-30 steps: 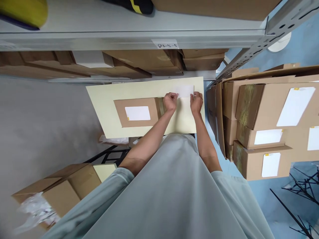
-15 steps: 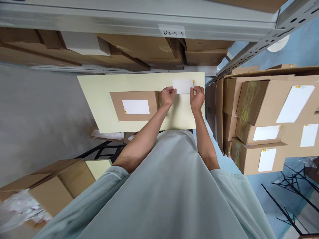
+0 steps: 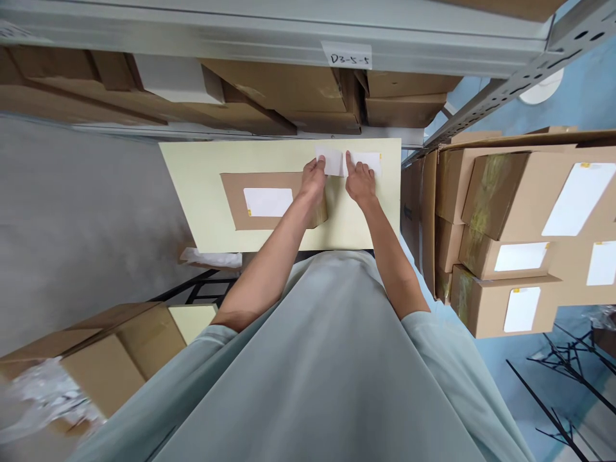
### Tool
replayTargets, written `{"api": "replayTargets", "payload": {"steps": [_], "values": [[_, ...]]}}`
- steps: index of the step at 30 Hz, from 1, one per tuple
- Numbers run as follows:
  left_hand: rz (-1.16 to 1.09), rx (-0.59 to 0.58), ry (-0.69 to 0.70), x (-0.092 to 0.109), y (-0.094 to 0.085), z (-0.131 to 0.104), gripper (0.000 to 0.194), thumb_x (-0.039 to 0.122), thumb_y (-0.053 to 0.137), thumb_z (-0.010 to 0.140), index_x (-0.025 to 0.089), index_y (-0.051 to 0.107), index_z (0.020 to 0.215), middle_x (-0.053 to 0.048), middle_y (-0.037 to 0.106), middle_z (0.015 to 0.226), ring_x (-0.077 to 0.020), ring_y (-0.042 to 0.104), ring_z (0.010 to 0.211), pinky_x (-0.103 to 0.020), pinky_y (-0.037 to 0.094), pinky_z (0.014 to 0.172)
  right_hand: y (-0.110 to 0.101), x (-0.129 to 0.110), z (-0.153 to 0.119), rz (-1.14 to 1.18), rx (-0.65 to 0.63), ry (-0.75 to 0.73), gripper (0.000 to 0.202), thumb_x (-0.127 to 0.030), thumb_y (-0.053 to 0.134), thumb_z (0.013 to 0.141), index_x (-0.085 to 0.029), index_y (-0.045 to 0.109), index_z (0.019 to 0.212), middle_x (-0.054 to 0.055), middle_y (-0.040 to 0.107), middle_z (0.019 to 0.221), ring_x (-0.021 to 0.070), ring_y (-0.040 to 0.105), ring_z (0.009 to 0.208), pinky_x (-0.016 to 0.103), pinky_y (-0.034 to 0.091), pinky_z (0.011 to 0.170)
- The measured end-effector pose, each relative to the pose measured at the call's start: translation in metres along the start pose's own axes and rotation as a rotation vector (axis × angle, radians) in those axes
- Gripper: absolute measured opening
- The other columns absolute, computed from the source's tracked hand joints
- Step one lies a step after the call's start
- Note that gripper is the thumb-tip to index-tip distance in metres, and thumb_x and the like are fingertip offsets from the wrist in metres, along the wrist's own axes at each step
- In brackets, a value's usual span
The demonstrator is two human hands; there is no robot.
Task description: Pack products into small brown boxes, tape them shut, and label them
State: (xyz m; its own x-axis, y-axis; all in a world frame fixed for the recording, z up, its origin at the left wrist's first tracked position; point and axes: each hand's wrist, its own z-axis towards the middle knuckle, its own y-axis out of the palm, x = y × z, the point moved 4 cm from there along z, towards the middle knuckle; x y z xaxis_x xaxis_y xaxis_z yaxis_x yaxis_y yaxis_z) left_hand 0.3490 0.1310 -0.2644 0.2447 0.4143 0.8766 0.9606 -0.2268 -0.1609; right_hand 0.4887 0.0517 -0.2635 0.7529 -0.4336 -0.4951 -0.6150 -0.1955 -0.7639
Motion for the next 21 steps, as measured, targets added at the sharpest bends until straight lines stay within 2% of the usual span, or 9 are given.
{"api": "replayTargets", "payload": {"steps": [3,6,9,12,14,17,21], "values": [[-0.042,-0.026,-0.122,0.0,0.001,-0.001,0.059,0.076,0.065,0.108,0.018,0.073,0.106,-0.009,0.078,0.111,-0.0267,0.078,0.123,-0.05,0.057,0.122,0.014,0.009,0.02,0.025,-0.013,0.028,0.072,-0.036,0.048,0.114,-0.026,0.033,0.184,0.02,0.065,0.151,0.039,0.056,0.144,0.065,0.042,0.124],[-0.061,-0.032,-0.167,0.004,-0.001,-0.005,0.05,0.067,0.072,0.107,0.017,0.071,0.103,-0.011,0.076,0.112,-0.0293,0.075,0.127,-0.05,0.054,0.124,0.02,0.009,0.027,-0.008,-0.035,0.039,0.075,-0.03,0.054,0.111,-0.029,0.035,0.183,0.02,0.062,0.157,0.0394,0.055,0.147,0.065,0.04,0.126],[-0.066,-0.045,-0.181,0.009,-0.002,-0.009,0.045,0.061,0.074,0.108,0.016,0.07,0.101,-0.012,0.075,0.113,-0.0307,0.073,0.128,-0.051,0.053,0.124,0.018,0.004,0.028,-0.082,-0.089,0.08,0.078,-0.024,0.056,0.109,-0.027,0.033,0.184,0.022,0.056,0.165,0.0411,0.054,0.15,0.066,0.038,0.127],[-0.045,-0.042,-0.193,0.015,-0.001,-0.014,0.041,0.055,0.07,0.112,0.016,0.07,0.1,-0.011,0.075,0.111,-0.0293,0.075,0.125,-0.051,0.053,0.124,0.012,-0.004,0.028,-0.126,-0.129,0.117,0.081,-0.026,0.057,0.11,-0.027,0.03,0.186,0.023,0.055,0.166,0.0415,0.054,0.15,0.064,0.037,0.127],[-0.021,-0.021,-0.202,0.02,0.0,-0.02,0.04,0.054,0.067,0.114,0.017,0.07,0.099,-0.01,0.076,0.109,-0.0279,0.075,0.123,-0.049,0.053,0.124,0.008,-0.008,0.028,-0.192,-0.18,0.133,0.084,-0.027,0.056,0.11,-0.027,0.023,0.187,0.024,0.053,0.168,0.042,0.053,0.151,0.062,0.038,0.127],[-0.005,-0.006,-0.208,0.028,0.001,-0.028,0.04,0.056,0.067,0.113,0.019,0.07,0.1,-0.01,0.079,0.112,-0.0269,0.076,0.123,-0.045,0.055,0.123,0.002,-0.013,0.026,-0.289,-0.255,0.136,0.089,-0.03,0.05,0.112,-0.029,0.004,0.189,0.024,0.049,0.174,0.0435,0.05,0.154,0.061,0.039,0.127],[0.022,0.011,-0.213,0.036,0.002,-0.037,0.039,0.055,0.062,0.115,0.02,0.072,0.099,-0.012,0.081,0.116,-0.0266,0.077,0.12,-0.043,0.056,0.122,-0.004,-0.019,0.022,-0.353,-0.297,0.146,0.092,-0.034,0.044,0.114,-0.026,-0.012,0.186,0.025,0.045,0.177,0.0446,0.048,0.156,0.06,0.04,0.126]]}}
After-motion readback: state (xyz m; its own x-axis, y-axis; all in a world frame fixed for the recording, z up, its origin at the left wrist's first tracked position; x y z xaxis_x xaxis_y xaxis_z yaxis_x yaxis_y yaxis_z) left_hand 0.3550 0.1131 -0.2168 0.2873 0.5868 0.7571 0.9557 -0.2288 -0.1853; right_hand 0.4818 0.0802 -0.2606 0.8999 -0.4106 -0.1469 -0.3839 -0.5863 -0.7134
